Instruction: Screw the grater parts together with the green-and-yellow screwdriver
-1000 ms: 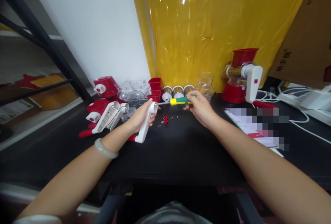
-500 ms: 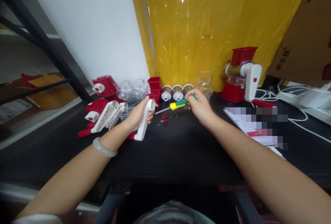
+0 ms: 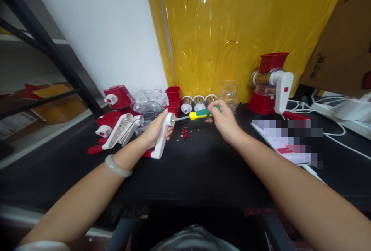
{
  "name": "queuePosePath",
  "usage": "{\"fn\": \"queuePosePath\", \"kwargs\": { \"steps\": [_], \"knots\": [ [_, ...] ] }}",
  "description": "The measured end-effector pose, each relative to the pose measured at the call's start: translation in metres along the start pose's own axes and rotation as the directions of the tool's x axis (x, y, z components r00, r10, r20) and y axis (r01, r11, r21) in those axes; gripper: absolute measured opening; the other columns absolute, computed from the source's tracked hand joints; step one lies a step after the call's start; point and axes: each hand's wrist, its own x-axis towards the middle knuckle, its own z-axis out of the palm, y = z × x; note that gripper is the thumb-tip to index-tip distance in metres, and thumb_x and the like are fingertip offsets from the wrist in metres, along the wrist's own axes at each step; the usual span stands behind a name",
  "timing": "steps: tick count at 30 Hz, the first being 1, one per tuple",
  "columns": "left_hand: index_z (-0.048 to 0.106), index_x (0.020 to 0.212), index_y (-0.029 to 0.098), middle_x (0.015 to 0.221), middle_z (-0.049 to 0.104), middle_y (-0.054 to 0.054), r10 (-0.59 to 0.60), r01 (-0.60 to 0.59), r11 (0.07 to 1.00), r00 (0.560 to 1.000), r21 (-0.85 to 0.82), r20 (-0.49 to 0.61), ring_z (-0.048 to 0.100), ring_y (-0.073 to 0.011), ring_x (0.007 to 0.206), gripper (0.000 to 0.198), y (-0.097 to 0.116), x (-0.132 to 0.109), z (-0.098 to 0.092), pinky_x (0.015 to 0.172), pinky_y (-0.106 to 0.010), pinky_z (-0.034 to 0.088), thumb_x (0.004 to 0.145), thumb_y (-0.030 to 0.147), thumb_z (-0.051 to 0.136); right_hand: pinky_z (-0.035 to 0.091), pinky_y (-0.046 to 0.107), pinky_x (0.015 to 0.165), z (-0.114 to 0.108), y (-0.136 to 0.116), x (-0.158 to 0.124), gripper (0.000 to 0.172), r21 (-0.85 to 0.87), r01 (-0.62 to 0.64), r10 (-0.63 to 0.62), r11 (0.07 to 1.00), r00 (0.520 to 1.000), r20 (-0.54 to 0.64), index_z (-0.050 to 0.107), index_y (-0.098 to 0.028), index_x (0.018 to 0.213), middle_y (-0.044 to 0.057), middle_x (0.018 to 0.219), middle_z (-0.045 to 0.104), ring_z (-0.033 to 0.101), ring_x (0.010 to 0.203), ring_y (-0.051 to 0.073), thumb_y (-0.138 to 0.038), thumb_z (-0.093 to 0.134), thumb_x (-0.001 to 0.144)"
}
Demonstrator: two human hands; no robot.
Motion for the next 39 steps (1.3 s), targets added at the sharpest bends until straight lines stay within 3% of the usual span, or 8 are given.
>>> {"fn": "queuePosePath", "kwargs": {
  "steps": [11, 23, 31, 39],
  "knots": [
    [0.059, 0.087, 0.018, 0.052, 0.040, 0.006, -0.006, 0.006, 1.000, 1.000, 0.003, -0.008, 0.036, -0.0093, 0.038, 0.055, 0.001, 0.000, 0.000, 0.038, -0.020, 0.038, 0.090, 0.072, 0.049, 0.047, 0.028, 0.053, -0.001, -0.009, -0.001, 0.015, -0.134, 0.034, -0.041, 0.990, 0.998, -0.049, 0.052, -0.024, 0.081, -0.003, 0.071, 0.055, 0.051, 0.052, 0.011, -0.032, 0.064, 0.078],
    [0.049, 0.072, 0.020, 0.052, 0.042, 0.006, 0.008, -0.009, 1.000, 1.000, 0.010, 0.012, 0.037, -0.0078, 0.039, 0.057, 0.000, 0.000, 0.000, 0.038, -0.019, 0.039, 0.086, 0.076, 0.053, 0.051, 0.028, 0.055, 0.001, -0.002, 0.001, 0.012, 0.004, 0.012, -0.012, 1.000, 0.999, -0.052, 0.051, -0.024, 0.082, -0.005, 0.070, 0.053, 0.049, 0.051, 0.009, -0.030, 0.060, 0.078],
    [0.058, 0.088, 0.019, 0.051, 0.041, 0.007, -0.007, 0.007, 1.000, 1.000, 0.010, 0.013, 0.037, -0.0089, 0.039, 0.058, 0.000, 0.001, 0.000, 0.038, -0.020, 0.039, 0.087, 0.076, 0.051, 0.049, 0.027, 0.052, 0.002, -0.004, -0.001, 0.014, -0.101, -0.007, 0.002, 0.995, 0.998, -0.057, 0.051, -0.023, 0.081, -0.003, 0.077, 0.058, 0.051, 0.052, 0.009, -0.032, 0.061, 0.076],
    [0.048, 0.073, 0.021, 0.052, 0.041, 0.006, -0.006, 0.006, 1.000, 1.000, 0.009, 0.027, 0.037, -0.0079, 0.039, 0.056, 0.000, 0.000, 0.000, 0.039, -0.019, 0.039, 0.087, 0.075, 0.052, 0.053, 0.029, 0.056, 0.003, -0.004, -0.001, 0.011, 0.030, -0.022, 0.024, 0.999, 0.998, -0.064, 0.051, -0.023, 0.081, -0.005, 0.071, 0.052, 0.047, 0.050, 0.008, -0.028, 0.060, 0.078]
  ]
}}
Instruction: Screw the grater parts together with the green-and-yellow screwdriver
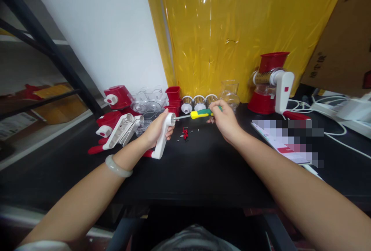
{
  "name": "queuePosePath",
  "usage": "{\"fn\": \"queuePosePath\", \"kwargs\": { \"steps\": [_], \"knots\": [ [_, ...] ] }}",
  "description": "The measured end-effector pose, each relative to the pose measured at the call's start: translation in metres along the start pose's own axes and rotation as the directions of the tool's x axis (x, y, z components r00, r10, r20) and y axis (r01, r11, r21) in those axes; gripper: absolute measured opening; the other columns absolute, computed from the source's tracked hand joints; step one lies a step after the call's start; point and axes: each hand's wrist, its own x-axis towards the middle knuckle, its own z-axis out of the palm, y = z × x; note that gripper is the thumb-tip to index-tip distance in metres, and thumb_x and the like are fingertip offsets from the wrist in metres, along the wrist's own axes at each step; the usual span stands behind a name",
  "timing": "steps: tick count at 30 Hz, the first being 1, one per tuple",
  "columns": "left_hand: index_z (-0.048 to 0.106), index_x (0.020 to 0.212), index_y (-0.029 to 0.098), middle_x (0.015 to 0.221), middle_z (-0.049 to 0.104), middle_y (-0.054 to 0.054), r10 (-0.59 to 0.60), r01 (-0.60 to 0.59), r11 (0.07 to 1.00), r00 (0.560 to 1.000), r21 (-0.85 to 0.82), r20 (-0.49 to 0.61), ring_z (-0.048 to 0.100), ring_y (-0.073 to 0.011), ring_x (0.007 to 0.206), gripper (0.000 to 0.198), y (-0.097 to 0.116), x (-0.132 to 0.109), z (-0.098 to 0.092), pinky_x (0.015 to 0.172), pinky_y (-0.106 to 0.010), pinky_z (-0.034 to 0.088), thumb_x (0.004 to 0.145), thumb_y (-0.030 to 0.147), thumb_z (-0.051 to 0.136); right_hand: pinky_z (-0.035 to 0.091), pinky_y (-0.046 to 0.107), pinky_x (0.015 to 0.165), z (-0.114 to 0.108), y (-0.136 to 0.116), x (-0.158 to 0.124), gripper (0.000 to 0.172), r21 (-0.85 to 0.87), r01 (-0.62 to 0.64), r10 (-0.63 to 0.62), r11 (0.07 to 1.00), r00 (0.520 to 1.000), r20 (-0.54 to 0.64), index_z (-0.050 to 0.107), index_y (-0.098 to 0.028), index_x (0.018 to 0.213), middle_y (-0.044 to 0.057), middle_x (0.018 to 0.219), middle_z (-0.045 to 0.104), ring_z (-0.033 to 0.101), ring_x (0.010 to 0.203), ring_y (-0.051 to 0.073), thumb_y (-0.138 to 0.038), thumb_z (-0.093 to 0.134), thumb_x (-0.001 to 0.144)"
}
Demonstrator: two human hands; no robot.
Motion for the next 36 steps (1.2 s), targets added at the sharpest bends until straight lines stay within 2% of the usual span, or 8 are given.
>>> {"fn": "queuePosePath", "kwargs": {
  "steps": [8, 14, 17, 20, 24, 27, 32, 36],
  "knots": [
    [0.058, 0.086, 0.019, 0.051, 0.041, 0.007, 0.002, -0.002, 1.000, 1.000, 0.001, -0.006, 0.037, -0.0087, 0.039, 0.057, -0.0009, 0.0008, -0.0010, 0.039, -0.020, 0.039, 0.087, 0.075, 0.051, 0.051, 0.027, 0.054, 0.0013, -0.0002, -0.0018, 0.014, -0.025, -0.011, 0.011, 1.000, 1.000, 0.021, 0.051, -0.023, 0.078, -0.004, 0.073, 0.055, 0.048, 0.050, 0.008, -0.030, 0.062, 0.074],
    [0.056, 0.085, 0.019, 0.058, 0.045, 0.006, 0.038, -0.036, 0.999, 0.997, 0.028, -0.070, 0.041, -0.0080, 0.042, 0.054, 0.0005, 0.0019, -0.0039, 0.038, -0.019, 0.038, 0.083, 0.073, 0.059, 0.048, 0.026, 0.049, -0.0015, -0.0035, 0.0021, 0.012, -0.080, -0.004, 0.000, 0.997, 0.999, -0.052, 0.052, -0.023, 0.078, -0.005, 0.068, 0.052, 0.046, 0.049, 0.008, -0.029, 0.060, 0.072],
    [0.055, 0.087, 0.019, 0.067, 0.053, 0.004, 0.096, -0.079, 0.989, 0.985, 0.124, -0.142, 0.048, -0.0086, 0.049, 0.050, 0.0026, 0.0006, -0.0046, 0.039, -0.019, 0.040, 0.073, 0.061, 0.078, 0.046, 0.025, 0.047, -0.0023, -0.0057, 0.0029, 0.013, -0.134, 0.008, -0.018, 0.991, 0.997, -0.070, 0.051, -0.023, 0.077, -0.005, 0.066, 0.051, 0.045, 0.048, 0.008, -0.031, 0.060, 0.071],
    [0.057, 0.092, 0.018, 0.078, 0.061, 0.000, 0.117, -0.066, 0.967, 0.973, 0.246, -0.199, 0.057, -0.0116, 0.062, 0.051, 0.0036, -0.0010, -0.0044, 0.040, -0.017, 0.041, 0.062, 0.042, 0.090, 0.046, 0.025, 0.047, -0.0026, -0.0064, 0.0032, 0.014, -0.167, 0.001, -0.017, 0.986, 0.995, -0.097, 0.052, -0.022, 0.077, -0.005, 0.065, 0.051, 0.045, 0.048, 0.009, -0.032, 0.060, 0.070],
    [0.059, 0.095, 0.017, 0.091, 0.068, -0.004, 0.124, -0.076, 0.963, 0.977, 0.260, -0.173, 0.064, -0.0137, 0.071, 0.040, 0.0032, -0.0015, -0.0042, 0.043, -0.017, 0.043, 0.065, 0.022, 0.085, 0.046, 0.026, 0.047, -0.0041, -0.0043, 0.0047, 0.016, -0.201, 0.006, -0.024, 0.980, 0.996, -0.089, 0.051, -0.023, 0.077, -0.004, 0.064, 0.051, 0.044, 0.047, 0.009, -0.035, 0.061, 0.073],
    [0.060, 0.098, 0.016, 0.094, 0.071, -0.006, 0.121, -0.078, 0.967, 0.979, 0.244, -0.164, 0.066, -0.0147, 0.073, 0.039, 0.0030, -0.0012, -0.0044, 0.046, -0.018, 0.047, 0.065, 0.012, 0.080, 0.046, 0.027, 0.046, -0.0052, -0.0018, 0.0057, 0.018, -0.218, 0.001, -0.021, 0.976, 0.996, -0.088, 0.051, -0.024, 0.077, -0.004, 0.064, 0.051, 0.044, 0.047, 0.010, -0.037, 0.062, 0.074],
    [0.061, 0.100, 0.016, 0.091, 0.072, -0.007, 0.105, -0.071, 0.968, 0.986, 0.241, -0.132, 0.071, -0.0203, 0.083, 0.040, 0.0022, -0.0015, -0.0047, 0.048, -0.018, 0.049, 0.066, 0.014, 0.082, 0.046, 0.026, 0.045, -0.0044, -0.0004, 0.0050, 0.017, -0.205, -0.012, -0.009, 0.979, 0.995, -0.103, 0.052, -0.023, 0.077, -0.003, 0.069, 0.054, 0.046, 0.048, 0.009, -0.036, 0.061, 0.073],
    [0.062, 0.101, 0.016, 0.089, 0.071, -0.007, 0.094, -0.064, 0.969, 0.989, 0.240, -0.114, 0.072, -0.0203, 0.081, 0.043, 0.0021, -0.0026, -0.0040, 0.048, -0.019, 0.050, 0.066, 0.018, 0.086, 0.046, 0.026, 0.046, -0.0028, -0.0020, 0.0037, 0.014, -0.182, -0.035, 0.015, 0.983, 0.994, -0.111, 0.052, -0.023, 0.075, -0.003, 0.068, 0.053, 0.044, 0.047, 0.008, -0.033, 0.062, 0.072]
  ]
}}
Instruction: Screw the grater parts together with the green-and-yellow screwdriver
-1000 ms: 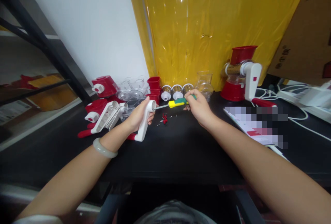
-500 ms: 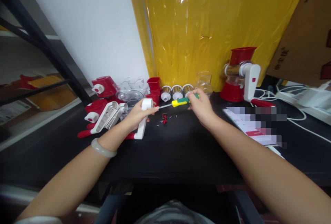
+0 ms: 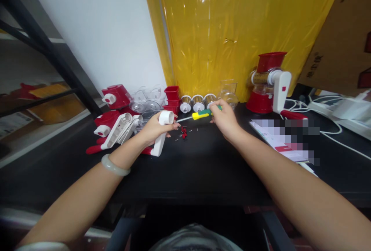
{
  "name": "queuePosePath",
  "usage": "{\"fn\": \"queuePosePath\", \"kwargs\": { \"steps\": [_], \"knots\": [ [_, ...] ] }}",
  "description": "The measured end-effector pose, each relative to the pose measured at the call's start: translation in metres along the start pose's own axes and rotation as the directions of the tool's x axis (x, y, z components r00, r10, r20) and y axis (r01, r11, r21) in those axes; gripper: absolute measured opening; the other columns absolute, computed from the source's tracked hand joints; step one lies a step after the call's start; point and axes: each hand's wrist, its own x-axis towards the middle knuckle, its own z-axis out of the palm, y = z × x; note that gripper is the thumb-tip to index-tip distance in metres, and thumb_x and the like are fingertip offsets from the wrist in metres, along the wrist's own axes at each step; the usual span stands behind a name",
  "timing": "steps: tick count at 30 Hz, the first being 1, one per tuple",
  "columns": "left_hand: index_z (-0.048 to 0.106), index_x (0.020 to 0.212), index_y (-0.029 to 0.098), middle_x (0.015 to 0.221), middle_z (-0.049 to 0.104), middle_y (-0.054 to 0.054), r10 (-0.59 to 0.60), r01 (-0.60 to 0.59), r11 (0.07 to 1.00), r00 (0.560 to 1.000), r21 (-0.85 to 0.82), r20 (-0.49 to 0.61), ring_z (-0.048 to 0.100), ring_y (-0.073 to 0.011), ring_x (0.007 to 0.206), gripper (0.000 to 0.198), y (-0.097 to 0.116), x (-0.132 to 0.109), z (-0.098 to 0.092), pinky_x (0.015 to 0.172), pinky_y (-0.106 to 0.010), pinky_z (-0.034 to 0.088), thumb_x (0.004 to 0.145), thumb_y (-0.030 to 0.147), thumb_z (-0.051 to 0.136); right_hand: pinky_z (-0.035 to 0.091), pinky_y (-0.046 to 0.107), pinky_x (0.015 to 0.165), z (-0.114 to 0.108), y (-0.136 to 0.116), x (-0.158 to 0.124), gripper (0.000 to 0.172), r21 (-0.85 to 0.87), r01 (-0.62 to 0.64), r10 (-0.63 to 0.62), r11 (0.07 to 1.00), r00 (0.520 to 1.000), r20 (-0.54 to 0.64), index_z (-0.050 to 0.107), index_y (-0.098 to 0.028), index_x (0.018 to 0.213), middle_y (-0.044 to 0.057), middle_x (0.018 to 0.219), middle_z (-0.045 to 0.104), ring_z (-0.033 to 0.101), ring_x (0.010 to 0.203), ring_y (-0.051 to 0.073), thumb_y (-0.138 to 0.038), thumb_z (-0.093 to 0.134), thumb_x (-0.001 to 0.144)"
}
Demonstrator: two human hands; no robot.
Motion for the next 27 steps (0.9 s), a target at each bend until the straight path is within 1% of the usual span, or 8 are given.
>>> {"fn": "queuePosePath", "kwargs": {
  "steps": [4, 8, 12, 15, 19, 21, 23, 27],
  "knots": [
    [0.062, 0.102, 0.016, 0.087, 0.071, -0.006, -0.008, 0.008, 1.000, 1.000, 0.004, 0.008, 0.071, -0.0187, 0.077, 0.042, 0.001, -0.001, 0.000, 0.047, -0.019, 0.051, 0.068, 0.019, 0.085, 0.046, 0.025, 0.045, 0.001, 0.000, -0.001, 0.015, 0.002, 0.005, -0.005, 1.000, 1.000, 0.000, 0.053, -0.022, 0.075, -0.003, 0.071, 0.055, 0.044, 0.047, 0.008, -0.033, 0.062, 0.072],
    [0.062, 0.103, 0.016, 0.085, 0.071, -0.006, -0.022, 0.022, 1.000, 1.000, -0.009, -0.004, 0.070, -0.0172, 0.073, 0.039, 0.001, 0.000, 0.000, 0.046, -0.019, 0.051, 0.070, 0.014, 0.083, 0.046, 0.024, 0.045, 0.001, 0.001, -0.002, 0.016, -0.024, 0.030, -0.030, 0.999, 0.999, 0.017, 0.053, -0.022, 0.077, -0.002, 0.073, 0.055, 0.046, 0.049, 0.008, -0.036, 0.061, 0.073],
    [0.061, 0.103, 0.016, 0.086, 0.072, -0.007, -0.032, 0.032, 0.999, 0.999, -0.010, 0.001, 0.070, -0.0165, 0.071, 0.038, 0.000, 0.001, 0.001, 0.047, -0.019, 0.050, 0.071, 0.011, 0.080, 0.046, 0.025, 0.046, 0.000, 0.000, 0.001, 0.015, -0.035, 0.030, -0.029, 0.999, 0.999, 0.017, 0.052, -0.023, 0.076, -0.003, 0.067, 0.052, 0.047, 0.049, 0.010, -0.035, 0.060, 0.074],
    [0.060, 0.103, 0.017, 0.087, 0.073, -0.007, -0.067, 0.067, 0.998, 0.998, 0.007, -0.014, 0.069, -0.0161, 0.070, 0.035, 0.001, 0.001, 0.001, 0.047, -0.020, 0.051, 0.072, 0.010, 0.076, 0.047, 0.027, 0.048, -0.003, 0.001, 0.005, 0.013, -0.048, 0.019, -0.020, 0.999, 1.000, -0.017, 0.052, -0.023, 0.075, -0.004, 0.064, 0.051, 0.045, 0.048, 0.010, -0.033, 0.060, 0.073],
    [0.061, 0.101, 0.016, 0.086, 0.073, -0.008, -0.124, 0.127, 0.989, 0.991, 0.077, -0.042, 0.069, -0.0161, 0.068, 0.033, 0.002, 0.001, 0.001, 0.047, -0.021, 0.051, 0.072, 0.010, 0.075, 0.048, 0.030, 0.053, -0.010, 0.006, 0.012, 0.013, -0.186, 0.061, -0.076, 0.981, 0.994, -0.073, 0.056, -0.023, 0.078, -0.002, 0.069, 0.055, 0.050, 0.054, 0.014, -0.035, 0.061, 0.074],
    [0.062, 0.099, 0.016, 0.085, 0.072, -0.008, -0.155, 0.160, 0.981, 0.986, 0.113, -0.055, 0.068, -0.0161, 0.067, 0.032, 0.002, 0.001, 0.001, 0.047, -0.021, 0.051, 0.070, 0.010, 0.074, 0.047, 0.031, 0.057, -0.013, 0.010, 0.014, 0.014, -0.283, 0.112, -0.132, 0.952, 0.990, -0.051, 0.058, -0.023, 0.080, 0.000, 0.073, 0.059, 0.053, 0.059, 0.016, -0.035, 0.062, 0.075],
    [0.063, 0.097, 0.016, 0.082, 0.071, -0.007, -0.193, 0.200, 0.971, 0.979, 0.133, -0.064, 0.068, -0.0159, 0.066, 0.031, 0.001, 0.003, 0.000, 0.048, -0.022, 0.052, 0.069, 0.010, 0.075, 0.047, 0.032, 0.062, -0.014, 0.016, 0.015, 0.015, -0.353, 0.161, -0.170, 0.922, 0.985, 0.007, 0.061, -0.023, 0.082, 0.002, 0.074, 0.061, 0.056, 0.064, 0.018, -0.038, 0.062, 0.077],
    [0.064, 0.094, 0.015, 0.072, 0.068, -0.003, -0.268, 0.273, 0.951, 0.962, 0.146, -0.055, 0.066, -0.0159, 0.062, 0.032, -0.004, 0.007, -0.001, 0.048, -0.023, 0.052, 0.065, 0.009, 0.077, 0.045, 0.034, 0.066, -0.015, 0.025, 0.016, 0.020, -0.424, 0.198, -0.176, 0.884, 0.980, 0.090, 0.063, -0.023, 0.084, 0.003, 0.070, 0.062, 0.058, 0.069, 0.022, -0.043, 0.062, 0.080]
  ]
}}
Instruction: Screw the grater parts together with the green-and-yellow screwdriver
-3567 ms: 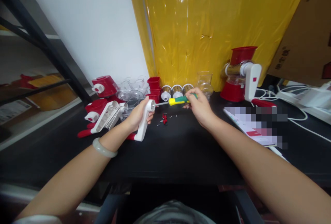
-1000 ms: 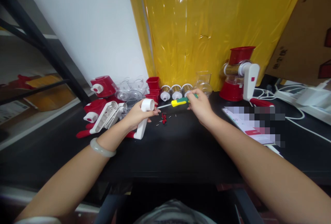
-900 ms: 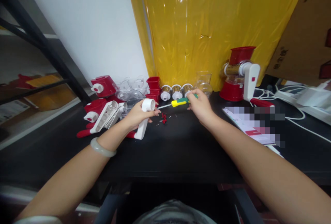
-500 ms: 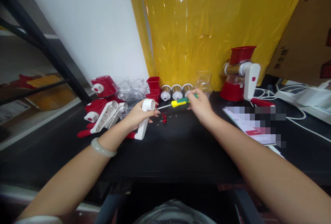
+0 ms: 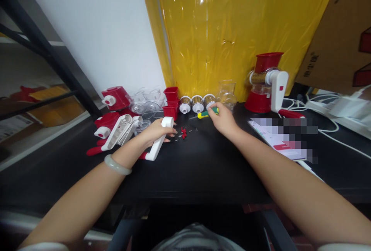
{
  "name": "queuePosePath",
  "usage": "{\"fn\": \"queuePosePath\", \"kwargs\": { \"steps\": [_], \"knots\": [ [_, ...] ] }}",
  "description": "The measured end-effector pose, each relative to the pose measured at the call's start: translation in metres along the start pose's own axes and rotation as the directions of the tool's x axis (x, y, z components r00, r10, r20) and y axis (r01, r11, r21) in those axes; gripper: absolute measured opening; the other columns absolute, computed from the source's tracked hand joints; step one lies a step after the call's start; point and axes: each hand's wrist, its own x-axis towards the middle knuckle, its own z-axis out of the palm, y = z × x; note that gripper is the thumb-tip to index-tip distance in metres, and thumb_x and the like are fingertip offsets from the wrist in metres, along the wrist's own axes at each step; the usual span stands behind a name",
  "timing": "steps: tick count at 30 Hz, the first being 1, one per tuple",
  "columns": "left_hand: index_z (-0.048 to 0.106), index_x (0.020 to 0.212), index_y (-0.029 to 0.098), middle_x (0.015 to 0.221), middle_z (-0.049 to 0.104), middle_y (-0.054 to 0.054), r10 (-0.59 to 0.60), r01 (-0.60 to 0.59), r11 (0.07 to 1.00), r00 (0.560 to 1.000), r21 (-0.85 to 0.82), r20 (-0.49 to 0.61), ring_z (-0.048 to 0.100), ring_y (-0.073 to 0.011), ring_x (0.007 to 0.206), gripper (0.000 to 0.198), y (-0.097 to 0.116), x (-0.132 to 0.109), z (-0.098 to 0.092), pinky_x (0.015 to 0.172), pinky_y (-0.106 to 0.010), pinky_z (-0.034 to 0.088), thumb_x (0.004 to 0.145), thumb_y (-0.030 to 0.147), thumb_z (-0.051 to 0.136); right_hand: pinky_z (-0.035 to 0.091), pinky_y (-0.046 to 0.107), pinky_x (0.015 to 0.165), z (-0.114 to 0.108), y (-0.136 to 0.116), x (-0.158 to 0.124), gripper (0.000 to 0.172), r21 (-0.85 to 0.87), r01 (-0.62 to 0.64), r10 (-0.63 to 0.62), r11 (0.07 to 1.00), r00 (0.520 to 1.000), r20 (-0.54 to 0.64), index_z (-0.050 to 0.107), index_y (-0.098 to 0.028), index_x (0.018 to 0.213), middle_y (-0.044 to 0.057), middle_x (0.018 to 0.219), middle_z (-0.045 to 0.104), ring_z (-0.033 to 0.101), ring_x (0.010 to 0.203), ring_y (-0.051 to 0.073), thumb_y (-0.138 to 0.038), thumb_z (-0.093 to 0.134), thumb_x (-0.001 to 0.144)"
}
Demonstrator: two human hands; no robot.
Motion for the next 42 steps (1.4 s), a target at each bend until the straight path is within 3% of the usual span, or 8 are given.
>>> {"fn": "queuePosePath", "kwargs": {
  "steps": [7, 13, 23, 27, 31, 35, 38, 42],
  "knots": [
    [0.066, 0.083, 0.015, 0.064, 0.066, -0.002, -0.043, 0.047, 0.996, 0.998, -0.081, 0.055, 0.064, -0.0146, 0.057, 0.030, -0.009, 0.009, 0.001, 0.047, -0.021, 0.051, 0.059, 0.008, 0.082, 0.045, 0.034, 0.070, 0.004, 0.006, 0.000, 0.022, -0.079, 0.072, -0.072, 0.994, 0.997, 0.005, 0.062, -0.023, 0.082, 0.005, 0.079, 0.067, 0.059, 0.072, 0.022, -0.045, 0.064, 0.081],
    [0.066, 0.084, 0.015, 0.070, 0.068, -0.004, -0.046, 0.047, 0.998, 0.998, -0.049, 0.037, 0.066, -0.0160, 0.061, 0.026, -0.008, 0.009, 0.001, 0.047, -0.023, 0.052, 0.063, 0.011, 0.081, 0.047, 0.035, 0.073, 0.003, 0.010, 0.002, 0.015, -0.146, 0.088, -0.084, 0.985, 0.996, 0.034, 0.063, -0.023, 0.085, 0.006, 0.087, 0.070, 0.061, 0.075, 0.023, -0.038, 0.063, 0.082],
    [0.066, 0.088, 0.016, 0.071, 0.063, -0.001, 0.019, -0.017, 0.999, 0.997, -0.030, 0.070, 0.056, -0.0113, 0.054, 0.029, -0.005, 0.000, -0.001, 0.046, -0.023, 0.052, 0.065, 0.017, 0.084, 0.051, 0.038, 0.077, 0.001, 0.028, 0.008, 0.026, -0.336, 0.118, -0.030, 0.935, 0.967, 0.255, 0.060, -0.023, 0.101, 0.008, 0.094, 0.070, 0.067, 0.083, 0.025, -0.034, 0.071, 0.080],
    [0.062, 0.090, 0.016, 0.075, 0.062, -0.001, 0.107, -0.105, 0.994, 0.986, -0.017, 0.132, 0.056, -0.0113, 0.055, 0.041, -0.002, -0.005, 0.000, 0.043, -0.022, 0.052, 0.067, 0.040, 0.087, 0.051, 0.038, 0.080, 0.002, 0.034, 0.007, 0.033, -0.433, 0.198, -0.057, 0.879, 0.946, 0.318, 0.062, -0.022, 0.107, 0.009, 0.095, 0.070, 0.067, 0.089, 0.026, -0.030, 0.075, 0.077],
    [0.058, 0.093, 0.017, 0.073, 0.059, 0.000, 0.205, -0.184, 0.975, 0.961, -0.126, 0.183, 0.057, -0.0125, 0.053, 0.059, -0.002, -0.007, 0.003, 0.039, -0.025, 0.052, 0.075, 0.073, 0.067, 0.049, 0.038, 0.085, 0.003, 0.038, 0.006, 0.036, -0.462, 0.273, -0.094, 0.844, 0.923, 0.374, 0.064, -0.022, 0.111, 0.010, 0.104, 0.070, 0.065, 0.097, 0.027, -0.026, 0.075, 0.078],
    [0.053, 0.089, 0.018, 0.066, 0.056, 0.003, 0.287, -0.251, 0.937, 0.950, -0.244, 0.125, 0.054, -0.0110, 0.048, 0.067, -0.001, -0.009, 0.007, 0.039, -0.025, 0.053, 0.073, 0.083, 0.060, 0.047, 0.040, 0.090, 0.004, 0.034, 0.002, 0.027, -0.526, 0.297, -0.078, 0.797, 0.914, 0.398, 0.067, -0.019, 0.107, 0.013, 0.105, 0.069, 0.062, 0.103, 0.030, -0.025, 0.071, 0.081],
    [0.051, 0.088, 0.019, 0.065, 0.054, 0.004, 0.364, -0.335, 0.886, 0.931, -0.319, 0.033, 0.053, -0.0101, 0.047, 0.066, 0.001, -0.010, 0.006, 0.038, -0.024, 0.052, 0.073, 0.082, 0.061, 0.047, 0.044, 0.090, 0.004, 0.017, -0.006, 0.026, -0.534, 0.321, -0.160, 0.782, 0.932, 0.326, 0.067, -0.019, 0.107, 0.014, 0.106, 0.065, 0.059, 0.103, 0.032, -0.028, 0.068, 0.083],
    [0.051, 0.094, 0.020, 0.063, 0.053, 0.005, 0.462, -0.461, 0.807, 0.882, -0.369, -0.092, 0.053, -0.0106, 0.046, 0.063, 0.003, -0.014, 0.004, 0.038, -0.023, 0.050, 0.078, 0.081, 0.057, 0.046, 0.043, 0.093, 0.013, -0.025, -0.022, 0.015, -0.201, 0.459, -0.385, 0.865, 0.866, 0.318, 0.066, -0.020, 0.100, 0.011, 0.101, 0.066, 0.058, 0.101, 0.027, -0.029, 0.058, 0.091]
  ]
}}
